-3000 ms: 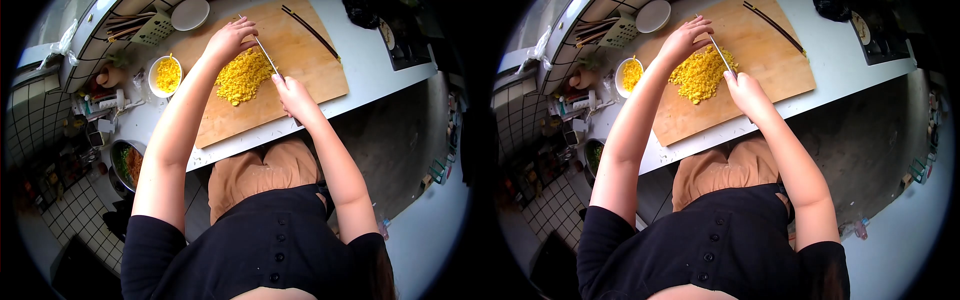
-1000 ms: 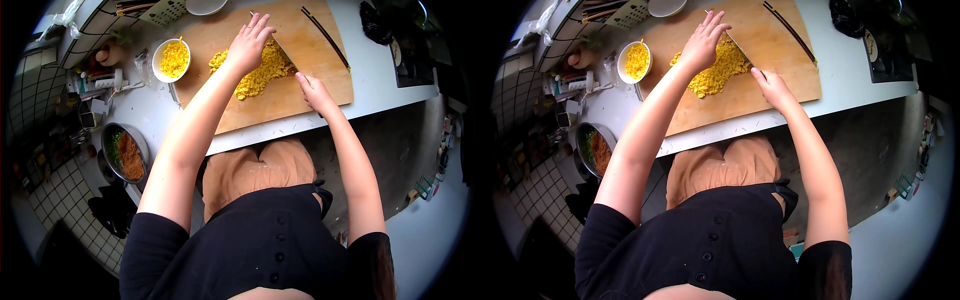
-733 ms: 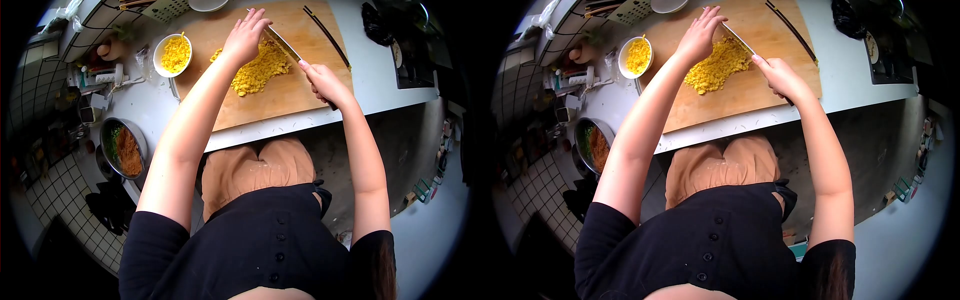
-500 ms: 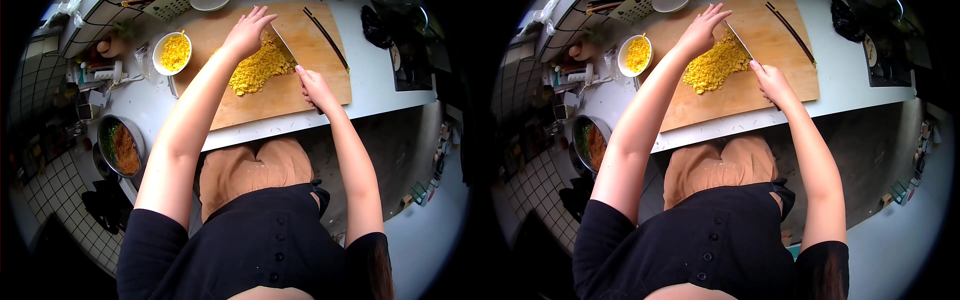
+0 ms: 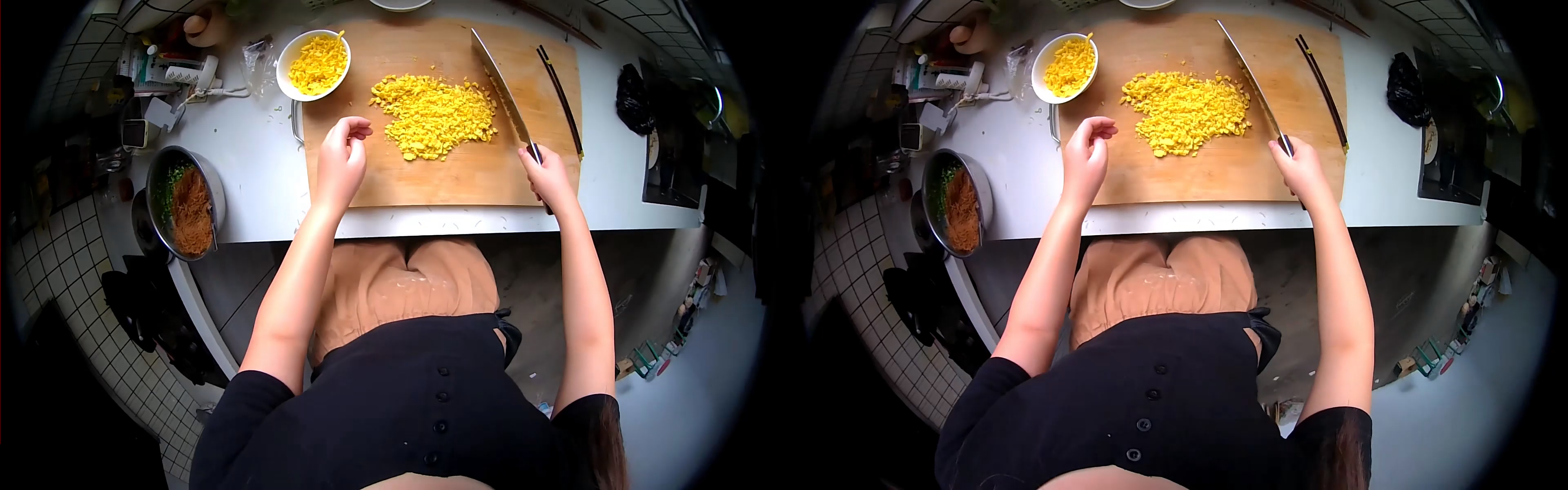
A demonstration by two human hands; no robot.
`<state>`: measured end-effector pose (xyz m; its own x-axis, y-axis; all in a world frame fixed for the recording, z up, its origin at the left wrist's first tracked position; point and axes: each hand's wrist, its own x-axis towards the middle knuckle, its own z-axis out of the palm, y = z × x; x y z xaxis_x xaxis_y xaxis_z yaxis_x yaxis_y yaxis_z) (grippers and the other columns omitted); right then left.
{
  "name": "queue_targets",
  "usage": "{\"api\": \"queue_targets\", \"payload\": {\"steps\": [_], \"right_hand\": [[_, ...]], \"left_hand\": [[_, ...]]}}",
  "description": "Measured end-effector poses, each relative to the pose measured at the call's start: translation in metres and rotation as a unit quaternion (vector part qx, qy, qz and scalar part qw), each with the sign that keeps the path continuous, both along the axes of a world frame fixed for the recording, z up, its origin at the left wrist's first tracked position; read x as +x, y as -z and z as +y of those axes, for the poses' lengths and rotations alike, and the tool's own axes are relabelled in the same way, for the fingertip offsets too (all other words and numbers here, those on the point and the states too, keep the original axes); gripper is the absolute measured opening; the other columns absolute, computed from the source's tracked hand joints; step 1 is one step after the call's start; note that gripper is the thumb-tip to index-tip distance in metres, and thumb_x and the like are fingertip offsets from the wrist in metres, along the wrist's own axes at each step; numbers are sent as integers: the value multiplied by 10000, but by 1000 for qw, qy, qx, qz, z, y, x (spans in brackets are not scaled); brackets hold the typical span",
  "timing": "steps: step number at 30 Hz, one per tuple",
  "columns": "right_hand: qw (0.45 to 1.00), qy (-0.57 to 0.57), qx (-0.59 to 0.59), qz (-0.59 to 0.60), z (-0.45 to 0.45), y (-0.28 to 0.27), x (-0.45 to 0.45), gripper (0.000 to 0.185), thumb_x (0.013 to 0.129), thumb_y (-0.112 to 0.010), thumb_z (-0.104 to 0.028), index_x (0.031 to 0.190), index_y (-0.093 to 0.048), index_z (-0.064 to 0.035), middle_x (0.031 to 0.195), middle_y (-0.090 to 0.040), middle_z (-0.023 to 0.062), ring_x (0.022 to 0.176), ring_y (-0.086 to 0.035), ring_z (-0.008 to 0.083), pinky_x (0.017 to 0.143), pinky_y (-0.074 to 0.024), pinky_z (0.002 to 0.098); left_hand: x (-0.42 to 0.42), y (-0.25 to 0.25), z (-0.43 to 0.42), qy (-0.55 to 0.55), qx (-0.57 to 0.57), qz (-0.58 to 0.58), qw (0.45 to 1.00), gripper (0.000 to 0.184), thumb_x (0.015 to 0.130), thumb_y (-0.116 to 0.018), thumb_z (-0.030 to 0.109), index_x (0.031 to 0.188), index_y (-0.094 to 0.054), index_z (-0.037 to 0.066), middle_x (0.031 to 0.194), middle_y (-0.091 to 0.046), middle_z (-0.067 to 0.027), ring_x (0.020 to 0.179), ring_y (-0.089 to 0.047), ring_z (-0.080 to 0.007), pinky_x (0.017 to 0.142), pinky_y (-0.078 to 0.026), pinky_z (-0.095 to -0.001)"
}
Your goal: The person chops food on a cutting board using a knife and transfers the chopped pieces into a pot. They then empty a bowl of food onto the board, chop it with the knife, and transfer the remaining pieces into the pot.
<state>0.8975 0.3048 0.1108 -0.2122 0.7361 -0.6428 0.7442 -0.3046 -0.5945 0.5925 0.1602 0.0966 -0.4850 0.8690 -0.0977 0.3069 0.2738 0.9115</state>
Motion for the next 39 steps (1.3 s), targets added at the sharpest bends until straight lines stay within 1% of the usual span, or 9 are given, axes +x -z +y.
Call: {"api": "queue_targets", "payload": {"steps": [4, 8, 9, 13, 17, 22, 29, 36, 39], "right_hand": [[995, -57, -80, 14, -21, -17, -18, 343, 887, -589, -314, 693, -442, -73, 540, -391, -32, 425, -377, 76, 376, -325, 266], [987, -162, 10, 21, -2, -27, -14, 374, 869, -622, -304, 669, -445, -42, 559, -383, -21, 523, -356, 75, 451, -331, 289], [987, -158, -4, -2, 8, -44, -23, 369, 857, -630, -293, 687, -450, -19, 557, -401, 24, 532, -382, 120, 503, -362, 313], [929, -321, 172, -61, 65, -55, -39, 269, 806, -638, -247, 810, -562, 11, 657, -537, 155, 596, -489, 290, 602, -435, 357], [896, -394, 188, -78, 102, -47, -71, 238, 773, -565, -209, 881, -628, -6, 753, -605, 191, 691, -577, 317, 642, -456, 381], [885, -438, 156, -16, 128, -25, -94, 222, 764, -558, -164, 901, -635, -7, 815, -640, 173, 733, -600, 305, 673, -469, 371], [838, -518, 167, -49, 133, -12, -113, 231, 746, -541, -123, 943, -632, -45, 887, -646, 150, 823, -600, 319, 718, -470, 384], [798, -566, 198, -56, 115, -43, -98, 195, 711, -548, -92, 885, -628, -56, 783, -628, 131, 766, -587, 330, 685, -455, 414], [767, -576, 281, 8, 103, -53, -81, 172, 710, -554, -87, 861, -629, -53, 779, -626, 129, 741, -590, 330, 662, -462, 417]], "left_hand": [[-5, 5, -15, -32, -16, -16, 999, 179, 865, -427, -36, 981, -562, -28, 876, -624, -124, 835, -618, -202, 765, -480, -295], [-9, 3, -26, -55, -37, -15, 998, 151, 878, -443, -14, 965, -566, -20, 852, -621, -107, 811, -615, -191, 728, -476, -289], [-10, 3, -30, -58, -39, -10, 997, 145, 881, -446, -8, 961, -567, -18, 846, -620, -104, 807, -615, -189, 719, -475, -288], [-11, 4, -40, -67, -46, -7, 997, 143, 891, -445, 8, 949, -573, -19, 824, -617, -102, 776, -610, -185, 710, -478, -288], [-7, 8, -47, -94, -50, -14, 994, 142, 894, -447, 15, 939, -578, -17, 809, -617, -102, 749, -604, -183, 698, -479, -288], [-4, 10, -57, -117, -62, -8, 991, 139, 896, -454, 20, 928, -587, -8, 791, -617, -95, 733, -600, -174, 683, -476, -284], [4, 15, -64, -127, -62, -9, 990, 134, 890, -462, 20, 918, -591, -3, 771, -609, -80, 697, -580, -157, 663, -463, -274], [14, 7, -61, -120, -114, -41, 985, 152, 914, -449, 61, 888, -587, 1, 704, -540, -16, 681, -502, -85, 647, -416, -225], [23, -1, -57, -109, -114, -111, 981, 204, 930, -460, 155, 843, -575, 11, 628, -536, -38, 582, -503, -122, 574, -416, -274]]}}
